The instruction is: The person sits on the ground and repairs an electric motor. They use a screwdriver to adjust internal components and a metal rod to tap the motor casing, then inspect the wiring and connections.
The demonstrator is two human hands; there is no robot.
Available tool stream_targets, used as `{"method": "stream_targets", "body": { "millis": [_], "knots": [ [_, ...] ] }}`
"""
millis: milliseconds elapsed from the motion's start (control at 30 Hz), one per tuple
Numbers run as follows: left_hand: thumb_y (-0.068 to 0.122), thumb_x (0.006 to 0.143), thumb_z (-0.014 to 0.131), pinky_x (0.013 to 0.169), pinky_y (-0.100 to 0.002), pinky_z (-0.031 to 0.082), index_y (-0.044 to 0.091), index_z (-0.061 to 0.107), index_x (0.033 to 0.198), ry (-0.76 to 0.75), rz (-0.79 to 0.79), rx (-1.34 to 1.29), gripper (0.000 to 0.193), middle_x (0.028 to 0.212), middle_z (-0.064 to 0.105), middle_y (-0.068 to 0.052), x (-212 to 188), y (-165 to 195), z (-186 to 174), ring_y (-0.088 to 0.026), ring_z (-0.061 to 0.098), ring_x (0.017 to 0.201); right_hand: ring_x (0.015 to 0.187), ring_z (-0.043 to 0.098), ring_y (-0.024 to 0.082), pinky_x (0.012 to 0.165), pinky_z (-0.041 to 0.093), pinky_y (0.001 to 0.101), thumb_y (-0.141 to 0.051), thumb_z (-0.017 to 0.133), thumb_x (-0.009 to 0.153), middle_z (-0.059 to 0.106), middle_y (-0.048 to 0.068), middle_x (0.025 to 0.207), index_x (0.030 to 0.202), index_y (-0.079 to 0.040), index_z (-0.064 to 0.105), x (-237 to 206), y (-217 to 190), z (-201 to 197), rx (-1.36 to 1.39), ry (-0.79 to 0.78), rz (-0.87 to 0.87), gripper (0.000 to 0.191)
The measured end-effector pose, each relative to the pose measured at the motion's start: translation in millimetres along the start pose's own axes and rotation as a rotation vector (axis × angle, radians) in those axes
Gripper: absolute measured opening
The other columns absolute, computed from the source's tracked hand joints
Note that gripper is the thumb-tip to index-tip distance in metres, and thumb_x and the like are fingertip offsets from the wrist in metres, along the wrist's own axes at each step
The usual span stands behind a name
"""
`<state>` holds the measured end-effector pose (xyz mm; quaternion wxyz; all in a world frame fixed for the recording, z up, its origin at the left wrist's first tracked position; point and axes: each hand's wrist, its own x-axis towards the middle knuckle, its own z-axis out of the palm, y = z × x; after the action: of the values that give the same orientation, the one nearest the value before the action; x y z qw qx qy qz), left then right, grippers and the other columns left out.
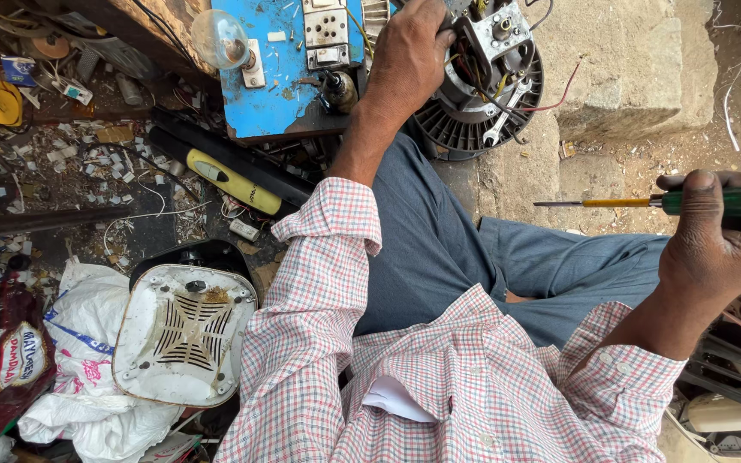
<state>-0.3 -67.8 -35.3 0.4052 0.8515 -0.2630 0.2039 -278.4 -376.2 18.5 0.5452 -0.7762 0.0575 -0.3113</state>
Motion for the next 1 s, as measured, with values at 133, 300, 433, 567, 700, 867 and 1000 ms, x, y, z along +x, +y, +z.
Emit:
{"method": "stream_targets", "body": {
  "millis": [133,300,433,567,700,867,1000],
  "knots": [
    [0.015,0.095,0.073,0.07,-0.036,0.059,0.003,0.068,0.102,0.015,-0.05,0.034,0.015,0.09,0.073,-0.013,6.1,-14.5,-31.4,-0.027,0.073,0.08,0.108,0.077,0.033,0.102,0.06,0.041,-0.001,0.065,0.113,0.066,0.019,0.107,0.153,0.008,0.043,-1.9,-6.2,-3.3,-0.068,-0.02,-0.007,0.047],
    [0.003,0.093,0.055,0.054,-0.043,0.05,-0.002,0.068,0.086,-0.108,-0.319,0.446,0.016,0.069,0.065,-0.019,-3.0,-96.7,-110.8,-0.031,0.065,0.06,0.11,0.074,0.033,0.102,0.059,0.0422,0.0,0.069,0.114,0.059,0.016,0.116,0.153,0.008,0.042,-0.2,-21.7,-8.3,0.051,-0.005,0.051,0.047],
    [0.001,0.098,0.057,0.058,-0.043,0.057,-0.007,0.069,0.091,-0.166,-0.31,0.561,0.016,0.077,0.069,-0.023,-5.2,-134.0,-106.8,-0.034,0.071,0.066,0.11,0.075,0.034,0.102,0.059,0.0417,0.003,0.067,0.114,0.06,0.016,0.117,0.148,0.006,0.046,19.6,-38.8,6.6,0.108,-0.045,0.025,0.04],
    [-0.003,0.093,0.061,0.063,-0.043,0.057,-0.003,0.071,0.092,-0.085,-0.068,0.7,0.01,0.08,0.071,-0.021,4.9,-106.2,-110.9,-0.033,0.071,0.071,0.109,0.073,0.029,0.097,0.059,0.0369,0.004,0.067,0.114,0.061,0.014,0.117,0.146,0.002,0.044,40.3,-61.4,46.3,0.214,-0.074,-0.118,0.039],
    [0.008,0.094,0.075,0.073,-0.043,0.057,0.0,0.073,0.099,0.017,0.028,0.323,0.01,0.09,0.076,-0.016,5.8,-26.2,-128.9,-0.03,0.074,0.078,0.107,0.072,0.025,0.092,0.058,0.0322,0.006,0.067,0.115,0.062,0.013,0.117,0.144,-0.002,0.042,69.8,-84.5,90.1,0.279,-0.168,-0.333,0.039],
    [0.006,0.09,0.079,0.077,-0.037,0.059,0.003,0.074,0.105,-0.215,0.097,-0.182,0.017,0.097,0.075,-0.014,-17.1,70.3,-83.1,-0.026,0.074,0.086,0.105,0.071,0.019,0.086,0.057,0.0263,0.008,0.068,0.116,0.064,0.011,0.118,0.142,-0.008,0.04,106.9,-106.7,141.2,0.131,-0.446,-0.555,0.041],
    [0.004,0.092,0.076,0.071,-0.033,0.061,0.004,0.074,0.103,-0.196,0.032,-0.229,0.012,0.092,0.076,-0.011,-15.2,83.9,-56.0,-0.022,0.076,0.081,0.096,0.069,0.016,0.08,0.056,0.0264,0.007,0.07,0.115,0.066,0.01,0.106,0.123,-0.002,0.056,124.3,-119.1,161.5,0.004,-0.491,-0.648,0.019]
  ]
}}
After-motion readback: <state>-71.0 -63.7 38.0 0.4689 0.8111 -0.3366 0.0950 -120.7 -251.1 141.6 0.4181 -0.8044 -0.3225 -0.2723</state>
